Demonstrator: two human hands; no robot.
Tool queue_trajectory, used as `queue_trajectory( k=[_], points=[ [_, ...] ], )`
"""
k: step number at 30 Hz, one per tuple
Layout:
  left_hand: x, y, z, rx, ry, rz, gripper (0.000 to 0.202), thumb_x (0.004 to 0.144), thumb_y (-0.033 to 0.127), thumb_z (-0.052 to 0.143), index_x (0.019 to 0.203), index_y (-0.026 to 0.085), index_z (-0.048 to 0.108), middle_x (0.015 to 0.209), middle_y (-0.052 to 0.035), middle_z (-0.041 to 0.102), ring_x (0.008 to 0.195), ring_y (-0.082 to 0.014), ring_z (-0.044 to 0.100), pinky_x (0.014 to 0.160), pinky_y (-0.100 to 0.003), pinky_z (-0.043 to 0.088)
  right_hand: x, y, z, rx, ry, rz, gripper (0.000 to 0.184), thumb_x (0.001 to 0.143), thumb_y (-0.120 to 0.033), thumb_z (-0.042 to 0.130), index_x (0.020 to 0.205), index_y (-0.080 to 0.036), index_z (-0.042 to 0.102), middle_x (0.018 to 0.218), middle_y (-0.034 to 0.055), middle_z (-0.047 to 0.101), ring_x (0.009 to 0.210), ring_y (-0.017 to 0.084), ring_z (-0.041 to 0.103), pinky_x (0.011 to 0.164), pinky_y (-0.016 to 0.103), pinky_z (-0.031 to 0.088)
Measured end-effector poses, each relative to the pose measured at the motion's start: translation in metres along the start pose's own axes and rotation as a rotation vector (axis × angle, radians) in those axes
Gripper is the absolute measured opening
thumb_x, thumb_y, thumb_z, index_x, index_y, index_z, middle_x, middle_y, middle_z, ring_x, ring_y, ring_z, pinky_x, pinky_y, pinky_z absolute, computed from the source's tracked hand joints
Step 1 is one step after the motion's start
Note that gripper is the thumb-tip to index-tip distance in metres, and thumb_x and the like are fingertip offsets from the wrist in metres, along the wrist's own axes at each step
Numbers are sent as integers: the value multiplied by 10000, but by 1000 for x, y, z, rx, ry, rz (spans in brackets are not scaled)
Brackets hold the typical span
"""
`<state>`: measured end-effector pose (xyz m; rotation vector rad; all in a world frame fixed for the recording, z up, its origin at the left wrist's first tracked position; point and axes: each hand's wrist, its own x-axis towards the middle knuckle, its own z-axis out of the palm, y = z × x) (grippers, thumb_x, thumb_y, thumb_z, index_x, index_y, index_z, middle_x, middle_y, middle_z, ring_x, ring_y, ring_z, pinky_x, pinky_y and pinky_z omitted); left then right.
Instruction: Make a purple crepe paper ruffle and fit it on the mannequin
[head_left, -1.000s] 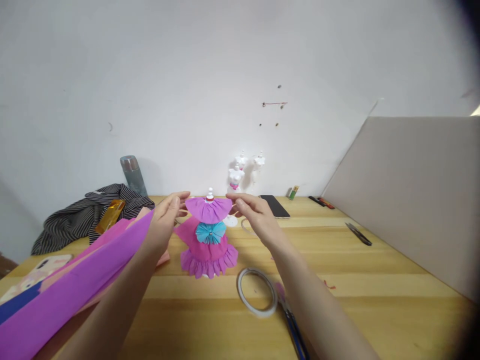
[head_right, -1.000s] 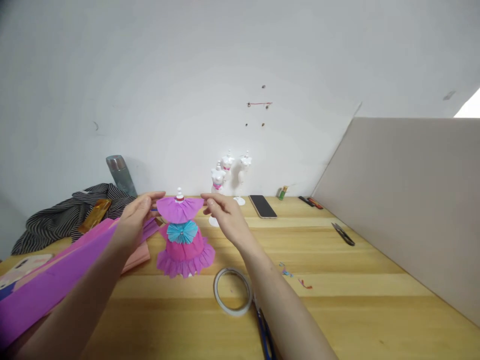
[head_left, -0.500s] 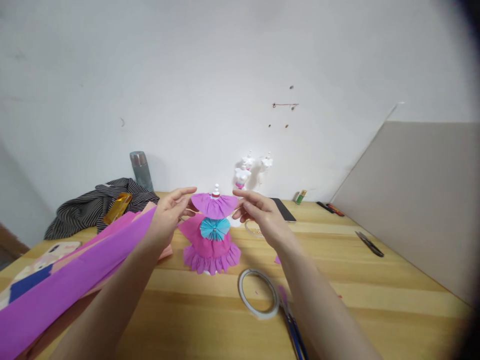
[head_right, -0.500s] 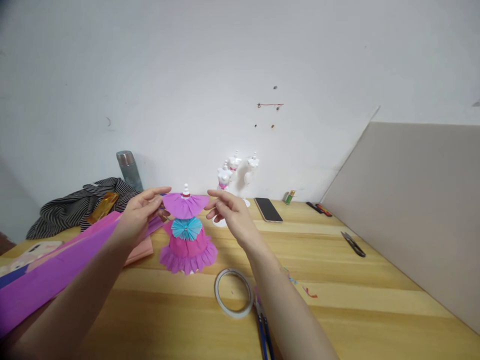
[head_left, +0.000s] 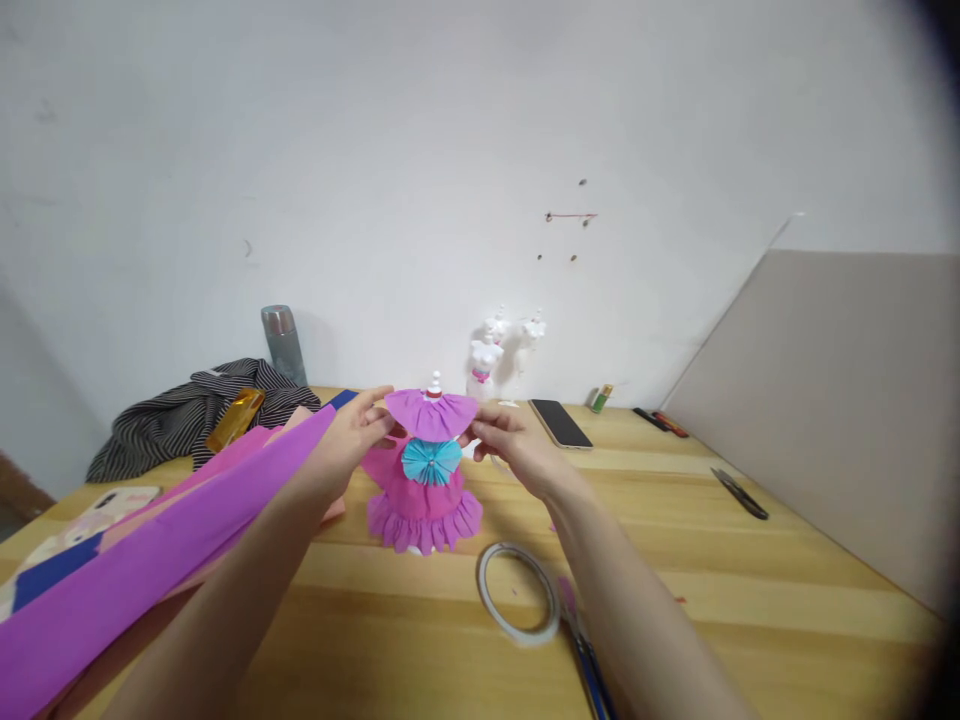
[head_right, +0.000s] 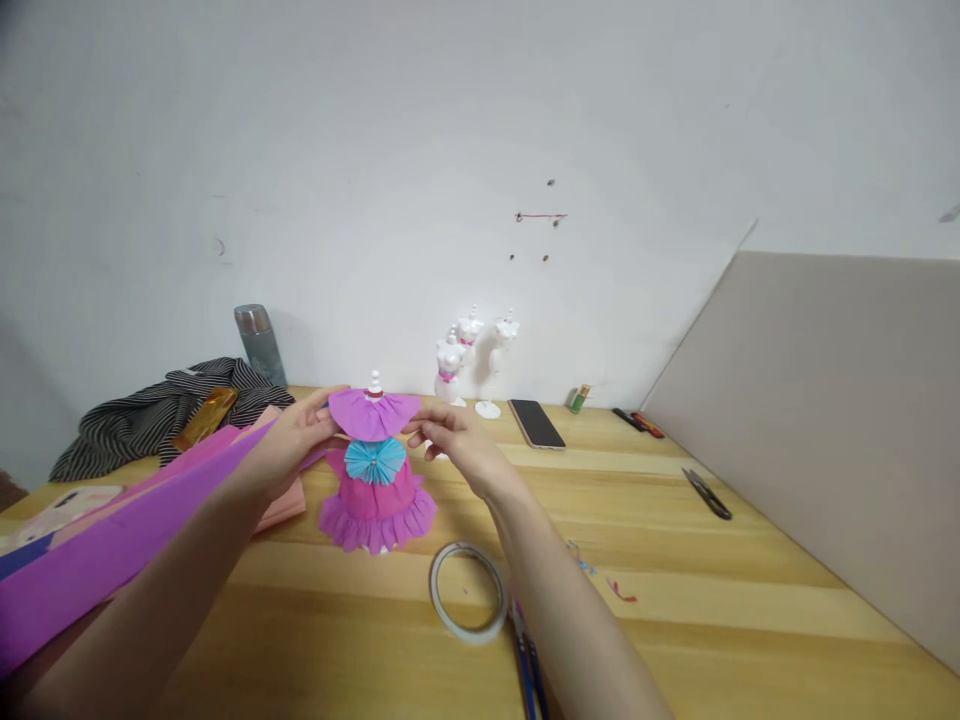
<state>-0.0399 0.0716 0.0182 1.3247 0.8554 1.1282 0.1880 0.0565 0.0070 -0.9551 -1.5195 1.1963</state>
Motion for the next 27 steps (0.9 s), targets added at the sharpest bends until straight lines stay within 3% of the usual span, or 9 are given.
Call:
queue_trajectory(
  k=[4,8,12,16,19,23,27],
  points=[
    [4,1,-13,58,4,-13,355,718,363,749,967,130,651,756,-65,710,737,-183,657,746,-314,487,2,4,-3,-53,-79,46,150,690,-277,676,772,-165,731,753,43,685,713,152,599,653,292,457],
    [1,9,-22,109,-59,-38,340,717,450,746,743,122,663,772,-93,714,777,-197,649,750,-301,473,0,1,-7,-87,-72,47,145,709,-281,669,781,-170,729,793,50,709,760,162,620,719,317,467],
    [-5,15,-24,264,-180,-4,362,807,500,652,761,145,702,883,-97,727,906,-235,640,817,-324,471,-3,-6,-10,-123,-10,8,134,757,-283,642,794,-174,711,863,62,729,813,166,634,747,320,466],
    [-11,19,-23,339,-267,67,302,850,442,612,906,181,754,941,-85,744,915,-246,648,865,-352,486,-7,-10,-9,-164,-40,9,145,769,-284,650,815,-170,725,839,62,735,788,174,644,709,319,470],
    [-13,23,-23,403,-313,90,252,820,381,646,958,212,773,947,-77,755,981,-274,655,938,-387,482,-11,-12,-8,-228,-119,24,165,790,-259,638,875,-167,745,823,58,734,783,178,649,690,317,472],
    [-13,24,-22,433,-379,60,224,773,335,697,950,229,782,990,-93,760,1040,-295,663,960,-408,492,-16,-17,-8,-388,-313,3,248,853,-216,581,1048,-175,729,963,72,741,886,194,661,808,353,497],
    [-13,24,-21,400,-478,4,313,731,273,744,1042,232,748,1118,-122,723,1072,-286,659,935,-404,517,-16,-14,-10,-485,-353,-31,385,797,-215,695,1181,-199,680,991,71,735,873,203,666,797,349,519]
  ],
)
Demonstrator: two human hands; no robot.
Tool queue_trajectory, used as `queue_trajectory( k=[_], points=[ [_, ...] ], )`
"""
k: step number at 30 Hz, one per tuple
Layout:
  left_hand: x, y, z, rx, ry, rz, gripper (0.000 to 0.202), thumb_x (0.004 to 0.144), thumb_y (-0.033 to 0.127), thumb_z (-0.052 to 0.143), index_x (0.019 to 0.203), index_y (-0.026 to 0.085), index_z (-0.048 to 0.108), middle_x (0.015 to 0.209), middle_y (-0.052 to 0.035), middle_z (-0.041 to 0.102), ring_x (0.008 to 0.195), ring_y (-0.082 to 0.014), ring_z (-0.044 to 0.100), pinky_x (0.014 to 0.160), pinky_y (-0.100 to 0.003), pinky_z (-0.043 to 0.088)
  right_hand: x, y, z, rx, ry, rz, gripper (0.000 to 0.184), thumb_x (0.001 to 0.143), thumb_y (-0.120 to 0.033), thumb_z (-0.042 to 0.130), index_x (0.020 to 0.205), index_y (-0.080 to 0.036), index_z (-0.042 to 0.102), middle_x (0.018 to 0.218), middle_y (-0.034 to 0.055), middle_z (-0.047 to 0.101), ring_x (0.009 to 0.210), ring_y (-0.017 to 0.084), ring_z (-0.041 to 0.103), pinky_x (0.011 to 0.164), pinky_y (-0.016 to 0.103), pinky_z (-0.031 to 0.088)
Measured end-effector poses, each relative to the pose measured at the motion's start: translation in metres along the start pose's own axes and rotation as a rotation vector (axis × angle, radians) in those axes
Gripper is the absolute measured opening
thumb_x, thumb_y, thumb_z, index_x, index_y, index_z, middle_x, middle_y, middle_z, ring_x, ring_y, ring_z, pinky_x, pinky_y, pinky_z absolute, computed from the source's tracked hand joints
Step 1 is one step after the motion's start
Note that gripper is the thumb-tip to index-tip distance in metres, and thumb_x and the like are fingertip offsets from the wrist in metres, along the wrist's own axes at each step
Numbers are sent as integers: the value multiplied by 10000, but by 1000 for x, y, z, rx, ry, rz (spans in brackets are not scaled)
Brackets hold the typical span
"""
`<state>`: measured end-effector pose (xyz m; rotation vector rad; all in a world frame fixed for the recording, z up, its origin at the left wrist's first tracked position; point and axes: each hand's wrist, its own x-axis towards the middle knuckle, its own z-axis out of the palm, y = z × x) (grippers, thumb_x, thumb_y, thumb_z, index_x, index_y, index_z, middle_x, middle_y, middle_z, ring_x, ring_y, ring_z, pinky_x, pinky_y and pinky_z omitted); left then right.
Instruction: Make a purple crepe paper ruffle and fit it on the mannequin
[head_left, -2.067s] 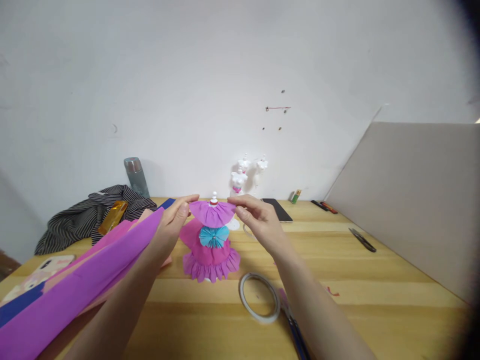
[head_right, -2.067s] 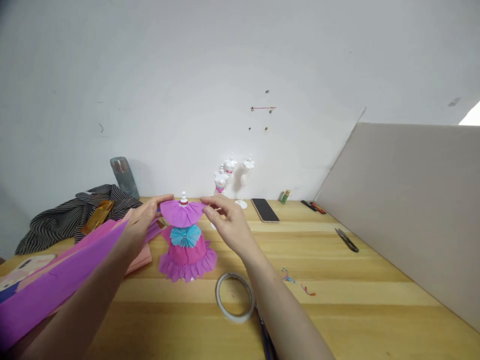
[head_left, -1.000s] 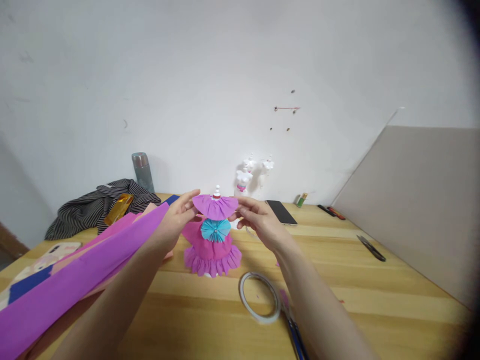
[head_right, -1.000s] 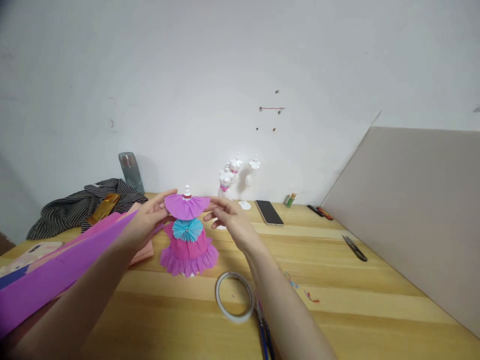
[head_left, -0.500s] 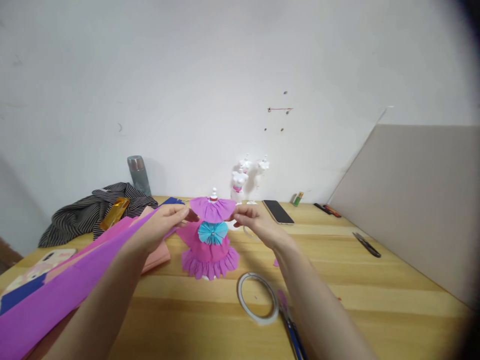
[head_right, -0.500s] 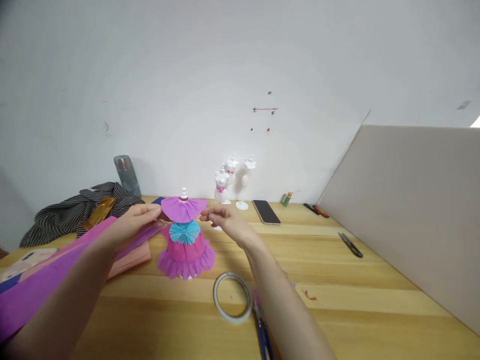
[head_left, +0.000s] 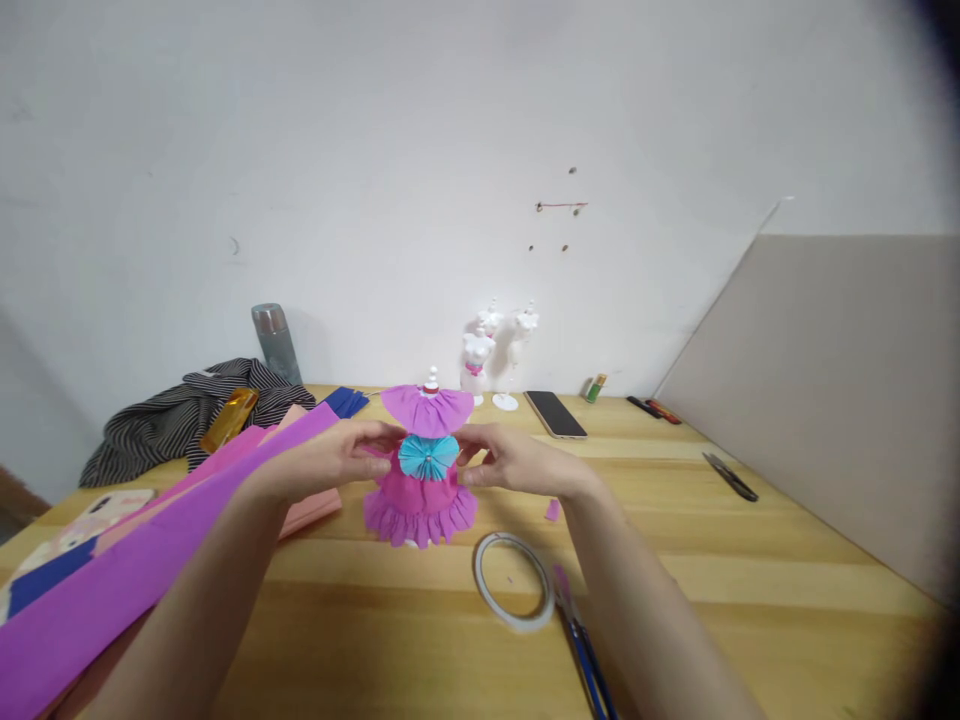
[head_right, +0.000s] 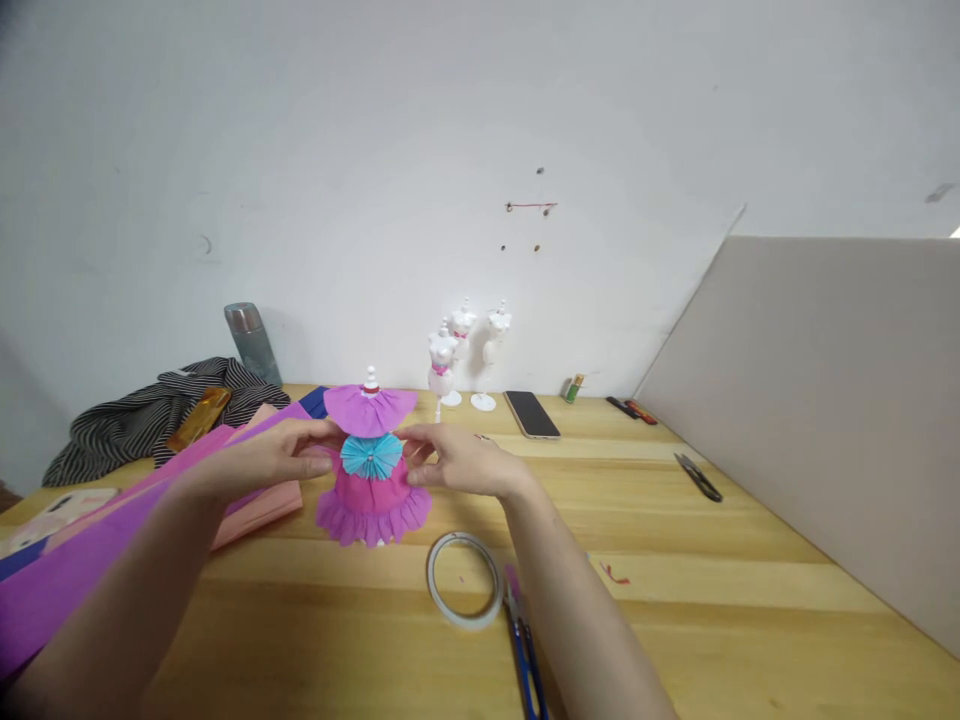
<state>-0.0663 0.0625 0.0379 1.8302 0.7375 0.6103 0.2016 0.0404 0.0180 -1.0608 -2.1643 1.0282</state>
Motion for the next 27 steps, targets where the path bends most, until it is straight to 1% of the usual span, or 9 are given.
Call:
queue_trajectory(
  k=[4,7,10,13,18,21,23,25,27],
  points=[
    [1,-3,2,23,-19,-30,481,692,190,765,1164,242,690,1207,-122,679,1165,-283,616,972,-405,502,0,7,0,-32,31,-8,499,749,-262,771,1231,-205,651,1038,87,725,883,205,657,793,346,531],
    [4,-8,6,-33,-14,1,568,676,166,782,1223,250,656,1222,-126,670,1166,-285,614,992,-423,491,1,6,2,-40,48,-10,561,741,-309,784,1270,-210,625,1162,114,689,991,235,638,802,351,529],
    [8,-12,9,-105,8,26,521,711,215,778,1217,235,658,1195,-134,681,1120,-285,639,981,-435,496,3,-2,7,16,71,-33,470,810,-368,708,1251,-220,638,1223,116,662,1070,258,612,826,369,517],
    [11,-12,12,-130,31,28,435,743,256,763,1169,210,683,1181,-143,689,1081,-280,660,968,-433,502,7,-10,12,103,111,-72,364,871,-441,615,1149,-218,688,1127,100,696,1030,257,617,816,377,508],
    [10,-6,20,-139,153,87,434,778,367,735,1162,173,682,1223,-155,675,1156,-311,620,987,-453,485,10,-13,16,203,139,-187,423,886,-562,544,1012,-196,715,962,64,695,901,217,615,814,355,491],
    [10,-4,26,-173,207,78,489,787,431,715,1198,171,660,1238,-161,668,1168,-322,611,961,-438,499,9,-12,15,188,142,-141,390,891,-533,541,934,-187,716,863,47,668,788,183,593,708,314,497],
    [9,-2,28,-178,189,76,498,782,442,717,1201,178,662,1241,-155,668,1154,-319,617,961,-431,497,9,-12,14,194,167,-81,334,894,-475,542,921,-191,716,862,49,670,793,180,600,675,298,501],
    [9,-2,27,-165,145,72,472,800,441,699,1194,183,674,1234,-150,673,1145,-314,622,965,-430,493,9,-11,12,191,253,-25,270,880,-396,554,902,-188,725,857,55,686,795,183,614,661,294,498],
    [9,-1,24,-144,105,54,448,820,425,680,1200,187,679,1229,-147,676,1141,-312,627,974,-440,490,9,-11,7,188,408,-5,223,855,-323,568,907,-188,738,849,59,709,781,184,628,659,301,490]
  ],
)
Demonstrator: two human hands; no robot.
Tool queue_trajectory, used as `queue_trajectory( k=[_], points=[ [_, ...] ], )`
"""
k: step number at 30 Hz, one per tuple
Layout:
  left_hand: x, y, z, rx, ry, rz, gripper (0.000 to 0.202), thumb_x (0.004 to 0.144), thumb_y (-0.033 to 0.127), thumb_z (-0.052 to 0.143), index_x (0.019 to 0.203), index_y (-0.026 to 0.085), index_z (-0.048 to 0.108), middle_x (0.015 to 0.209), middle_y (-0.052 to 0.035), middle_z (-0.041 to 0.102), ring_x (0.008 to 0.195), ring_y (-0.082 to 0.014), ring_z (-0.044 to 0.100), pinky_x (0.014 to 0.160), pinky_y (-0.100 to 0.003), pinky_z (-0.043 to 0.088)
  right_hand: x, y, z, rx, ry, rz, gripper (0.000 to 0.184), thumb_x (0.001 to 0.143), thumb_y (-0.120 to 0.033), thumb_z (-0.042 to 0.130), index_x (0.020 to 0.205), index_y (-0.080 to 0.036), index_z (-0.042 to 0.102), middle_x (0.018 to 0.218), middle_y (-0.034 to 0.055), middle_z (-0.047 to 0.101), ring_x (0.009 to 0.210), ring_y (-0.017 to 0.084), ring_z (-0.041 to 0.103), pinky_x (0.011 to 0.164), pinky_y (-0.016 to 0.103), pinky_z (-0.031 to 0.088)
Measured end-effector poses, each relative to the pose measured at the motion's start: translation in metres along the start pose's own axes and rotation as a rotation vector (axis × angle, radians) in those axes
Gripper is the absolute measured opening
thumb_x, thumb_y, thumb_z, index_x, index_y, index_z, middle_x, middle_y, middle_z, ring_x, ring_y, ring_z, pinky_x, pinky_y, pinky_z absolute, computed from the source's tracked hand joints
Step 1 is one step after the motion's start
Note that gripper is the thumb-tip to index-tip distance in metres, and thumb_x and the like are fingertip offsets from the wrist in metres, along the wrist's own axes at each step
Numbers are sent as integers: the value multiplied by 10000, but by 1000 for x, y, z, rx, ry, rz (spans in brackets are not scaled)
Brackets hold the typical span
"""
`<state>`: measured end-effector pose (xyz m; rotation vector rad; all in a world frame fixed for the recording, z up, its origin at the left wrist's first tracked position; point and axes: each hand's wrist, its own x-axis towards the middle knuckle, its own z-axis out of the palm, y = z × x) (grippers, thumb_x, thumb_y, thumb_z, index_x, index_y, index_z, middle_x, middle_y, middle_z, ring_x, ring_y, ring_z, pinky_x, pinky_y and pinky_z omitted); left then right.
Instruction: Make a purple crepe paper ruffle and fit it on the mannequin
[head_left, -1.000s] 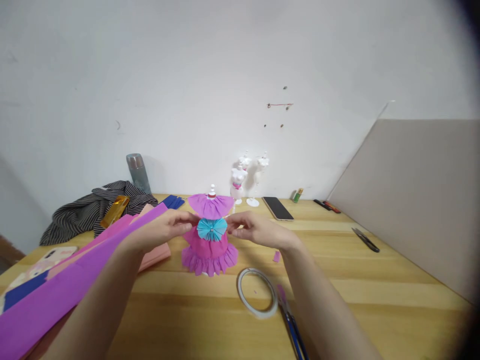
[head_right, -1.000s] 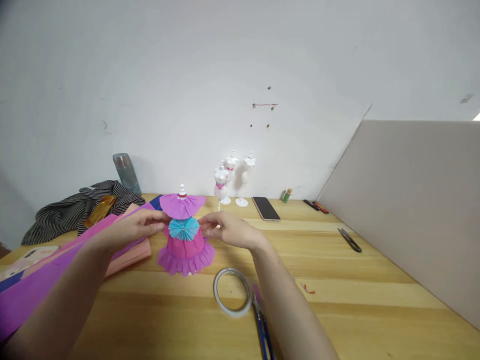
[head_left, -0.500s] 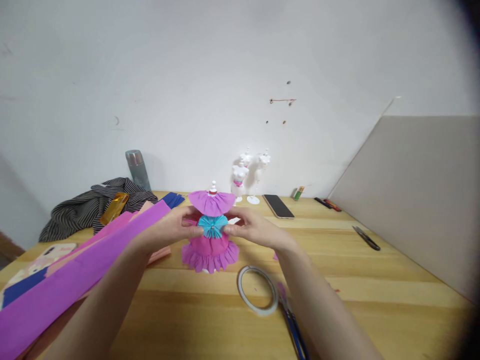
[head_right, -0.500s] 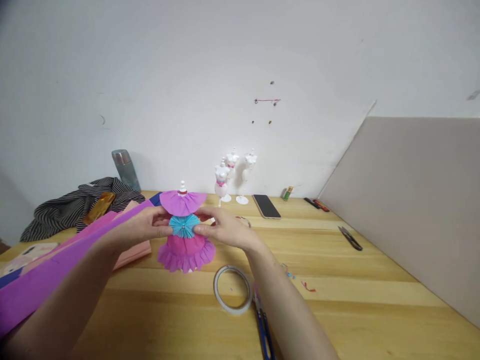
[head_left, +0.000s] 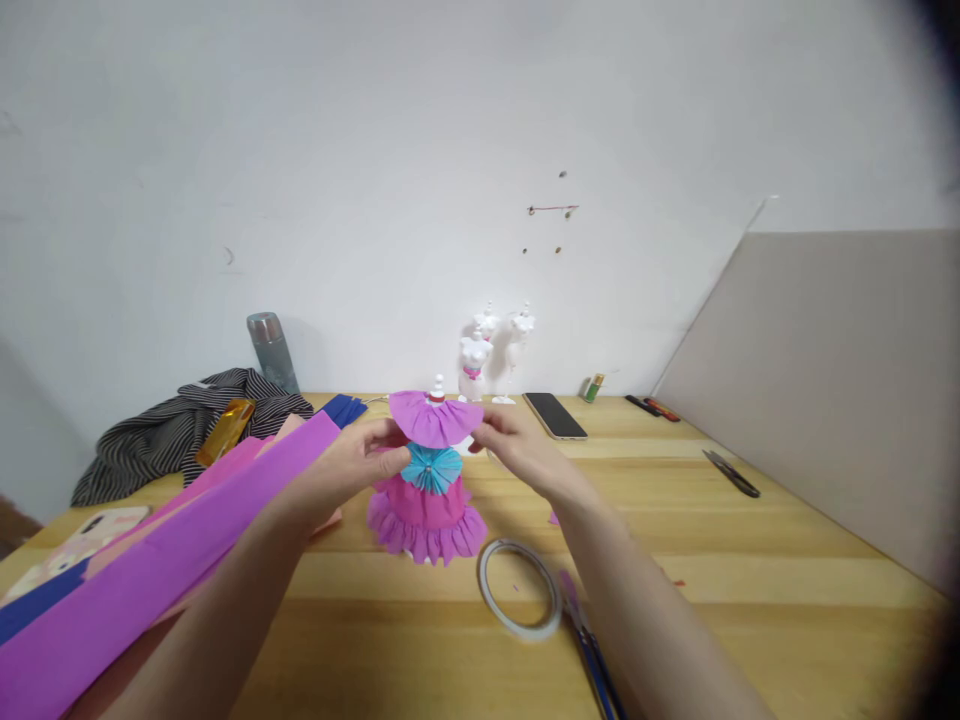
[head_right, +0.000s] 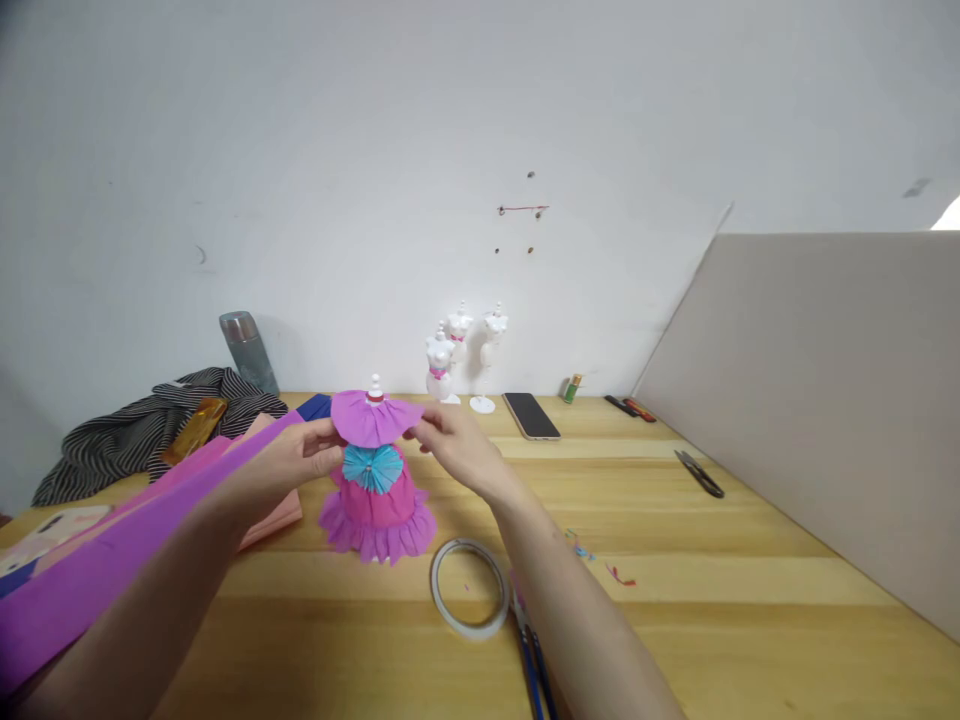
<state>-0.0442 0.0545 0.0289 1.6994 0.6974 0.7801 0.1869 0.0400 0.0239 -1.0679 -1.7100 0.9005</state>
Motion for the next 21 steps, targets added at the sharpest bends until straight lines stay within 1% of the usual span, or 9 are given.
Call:
queue_trajectory(
  k=[3,5,7,9,10,12,15,18,21],
  points=[
    [0,0,-10,42,-12,-28,423,823,372,683,1214,213,682,1231,-129,680,1142,-308,628,1010,-462,469,4,-8,-8,48,247,-92,243,845,-311,577,986,-198,739,915,76,737,855,206,663,707,330,500],
    [-1,1,-17,71,3,-37,410,812,342,692,1209,239,690,1207,-107,697,1128,-307,635,1014,-473,469,7,-19,-13,57,292,-196,276,854,-336,584,1053,-209,727,982,87,741,943,222,670,761,351,505],
    [-3,2,-23,119,26,-44,385,791,328,707,1168,250,716,1171,-93,717,1101,-308,647,994,-472,486,13,-34,-15,-35,183,-296,297,878,-321,573,1129,-237,707,1055,80,732,986,215,657,798,359,500],
    [-6,5,-29,178,72,-50,347,748,328,743,1082,237,755,1131,-97,734,1066,-311,662,960,-459,507,21,-50,-15,-158,56,-404,310,892,-272,548,1165,-254,694,1075,67,718,981,199,643,788,342,495],
    [-8,6,-32,194,109,-57,328,724,331,762,1035,228,770,1110,-103,741,1043,-312,671,937,-450,520,25,-57,-14,-221,-4,-442,303,891,-239,541,1146,-249,703,1053,64,715,946,189,644,763,327,493],
    [-11,10,-35,217,197,-64,302,701,353,775,967,210,783,1077,-115,749,998,-308,684,885,-426,539,33,-69,-11,-332,-78,-482,246,868,-171,552,1005,-217,751,903,51,707,807,158,633,712,301,481],
    [-16,16,-35,224,339,-59,327,722,408,749,963,189,775,1002,-115,762,890,-287,699,797,-395,553,39,-79,-6,-433,-111,-491,210,821,-84,578,854,-189,757,802,27,680,710,132,607,664,278,459],
    [-19,24,-28,220,524,70,295,721,404,736,913,185,778,891,-97,771,783,-264,693,724,-367,552,38,-86,-1,-474,-96,-450,182,798,-60,599,758,-173,737,715,11,666,656,125,602,616,264,444],
    [-24,32,-21,273,605,225,198,721,350,734,834,198,787,893,-77,773,867,-269,686,837,-369,533,35,-93,4,-483,-98,-365,140,795,-112,641,687,-162,714,646,2,655,577,115,587,551,254,418]
  ],
)
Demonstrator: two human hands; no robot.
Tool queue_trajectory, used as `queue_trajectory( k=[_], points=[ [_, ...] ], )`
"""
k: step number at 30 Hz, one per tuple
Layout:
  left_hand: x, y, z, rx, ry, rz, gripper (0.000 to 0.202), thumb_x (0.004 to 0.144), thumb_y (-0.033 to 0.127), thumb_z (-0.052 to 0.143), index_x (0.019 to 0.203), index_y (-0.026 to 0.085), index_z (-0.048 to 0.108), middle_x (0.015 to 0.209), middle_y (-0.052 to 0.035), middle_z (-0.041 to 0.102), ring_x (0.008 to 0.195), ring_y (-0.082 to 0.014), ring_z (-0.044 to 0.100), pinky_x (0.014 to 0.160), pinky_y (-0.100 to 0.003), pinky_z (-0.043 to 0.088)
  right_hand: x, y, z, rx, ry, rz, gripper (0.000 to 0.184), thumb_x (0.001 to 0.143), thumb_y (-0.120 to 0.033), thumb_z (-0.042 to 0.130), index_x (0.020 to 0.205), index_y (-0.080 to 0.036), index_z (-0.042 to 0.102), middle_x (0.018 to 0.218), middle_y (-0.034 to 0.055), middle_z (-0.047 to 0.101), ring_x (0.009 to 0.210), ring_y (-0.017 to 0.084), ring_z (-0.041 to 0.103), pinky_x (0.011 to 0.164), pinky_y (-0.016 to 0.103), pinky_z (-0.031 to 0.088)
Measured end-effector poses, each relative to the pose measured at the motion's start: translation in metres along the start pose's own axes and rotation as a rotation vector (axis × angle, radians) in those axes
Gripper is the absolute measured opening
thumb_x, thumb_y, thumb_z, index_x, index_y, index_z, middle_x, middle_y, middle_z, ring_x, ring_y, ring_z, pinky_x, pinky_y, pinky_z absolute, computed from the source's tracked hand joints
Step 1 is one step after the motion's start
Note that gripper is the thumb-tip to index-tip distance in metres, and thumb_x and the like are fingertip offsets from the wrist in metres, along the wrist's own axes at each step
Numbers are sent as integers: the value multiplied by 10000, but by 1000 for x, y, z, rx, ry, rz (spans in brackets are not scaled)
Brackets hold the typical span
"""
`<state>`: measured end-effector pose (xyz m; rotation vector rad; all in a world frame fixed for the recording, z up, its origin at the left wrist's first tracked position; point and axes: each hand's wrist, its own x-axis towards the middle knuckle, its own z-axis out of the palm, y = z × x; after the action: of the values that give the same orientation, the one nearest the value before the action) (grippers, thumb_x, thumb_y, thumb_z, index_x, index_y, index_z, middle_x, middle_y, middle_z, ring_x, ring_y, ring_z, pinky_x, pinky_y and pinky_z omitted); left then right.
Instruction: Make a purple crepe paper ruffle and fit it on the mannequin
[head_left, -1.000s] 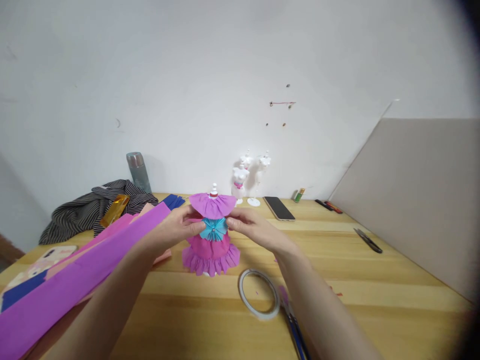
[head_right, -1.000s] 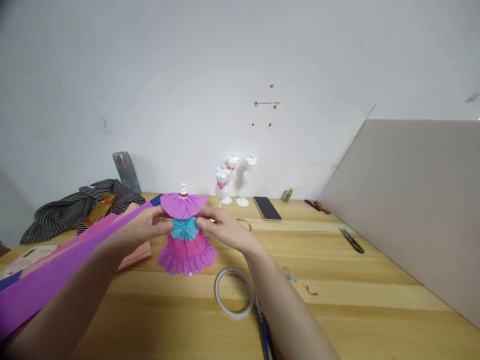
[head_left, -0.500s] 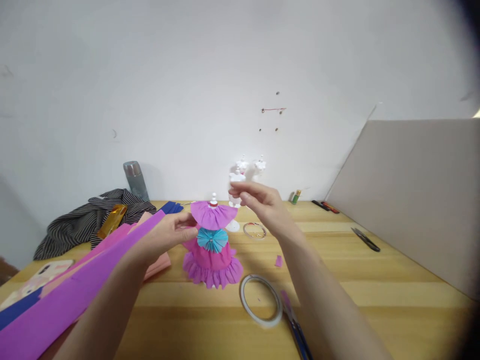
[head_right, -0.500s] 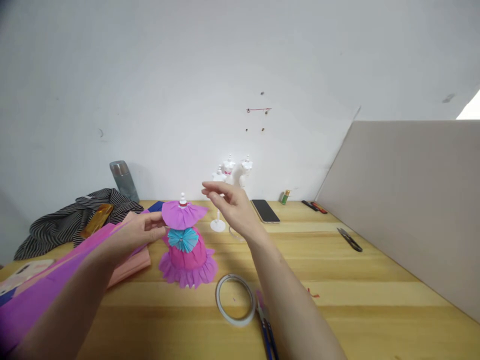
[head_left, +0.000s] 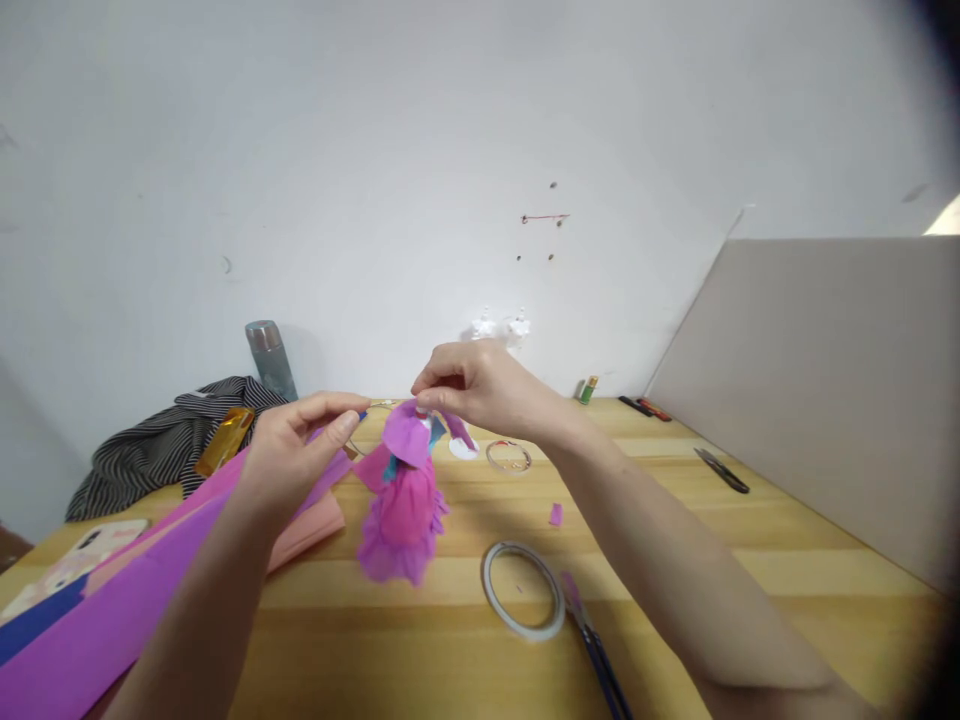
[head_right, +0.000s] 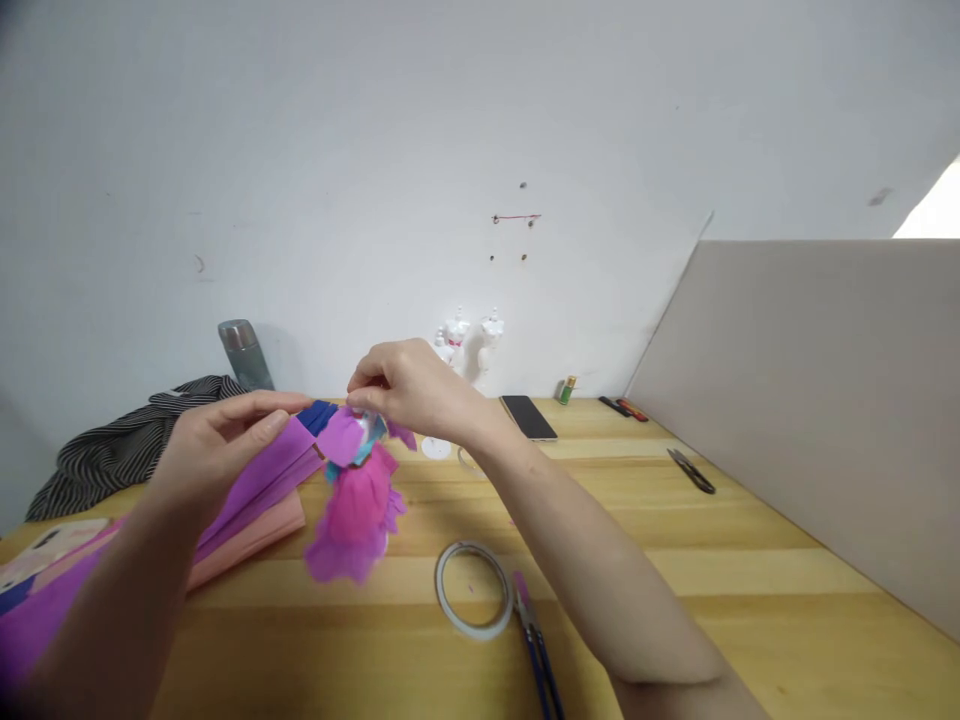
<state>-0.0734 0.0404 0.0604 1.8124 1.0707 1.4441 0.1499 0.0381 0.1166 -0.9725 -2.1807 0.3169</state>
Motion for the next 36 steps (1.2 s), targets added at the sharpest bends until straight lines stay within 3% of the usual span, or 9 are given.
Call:
queue_trajectory(
  k=[6,11,17,23,27,29,32,34,36],
  points=[
    [-10,11,1,9,9,132,137,759,289,700,832,212,786,907,-52,769,902,-255,683,880,-361,525,6,-8,9,7,41,11,124,763,-154,701,640,-141,703,601,1,644,569,108,570,535,240,385],
    [-7,7,16,22,-34,197,130,765,255,679,831,192,771,955,-67,759,932,-240,679,909,-376,519,5,-6,18,89,93,21,111,760,-193,703,671,-129,718,631,9,642,584,106,552,538,238,380],
    [-2,7,23,62,-41,220,185,738,279,703,874,175,774,1024,-100,742,994,-254,659,953,-420,493,-2,1,28,361,151,119,192,744,-308,720,764,-116,719,561,-24,567,529,93,490,485,229,347],
    [10,19,33,159,-3,319,114,723,275,705,749,181,764,971,-98,745,963,-264,658,918,-441,493,-6,6,32,550,210,178,209,711,-318,736,795,-129,712,635,4,653,583,114,576,531,237,427],
    [16,22,45,224,32,389,81,740,252,703,715,191,748,962,-90,744,987,-269,647,918,-447,481,-17,11,27,598,208,152,215,775,-307,681,893,-130,710,742,35,708,662,138,644,598,265,496],
    [17,20,48,193,28,409,91,756,264,700,738,191,751,959,-89,743,989,-263,647,921,-442,481,-28,15,24,557,218,85,218,823,-276,637,980,-141,703,825,58,738,739,159,676,653,292,529],
    [17,15,48,121,3,372,115,771,283,698,772,185,757,979,-99,735,1011,-261,647,932,-436,483,-47,24,22,309,375,-50,252,853,-178,599,1095,-183,671,986,79,743,877,187,682,738,337,548],
    [18,11,47,93,-31,344,133,779,283,691,815,181,767,1005,-106,731,1025,-261,646,942,-436,482,-58,33,23,134,362,-166,351,856,-129,587,1194,-219,618,1166,95,686,1032,210,645,831,384,547],
    [18,9,47,86,-59,343,159,785,291,688,853,180,778,1014,-109,729,1026,-259,646,949,-433,481,-65,41,27,4,278,-229,484,861,-111,585,1317,-256,511,1363,113,567,1272,244,516,998,472,484]
  ],
)
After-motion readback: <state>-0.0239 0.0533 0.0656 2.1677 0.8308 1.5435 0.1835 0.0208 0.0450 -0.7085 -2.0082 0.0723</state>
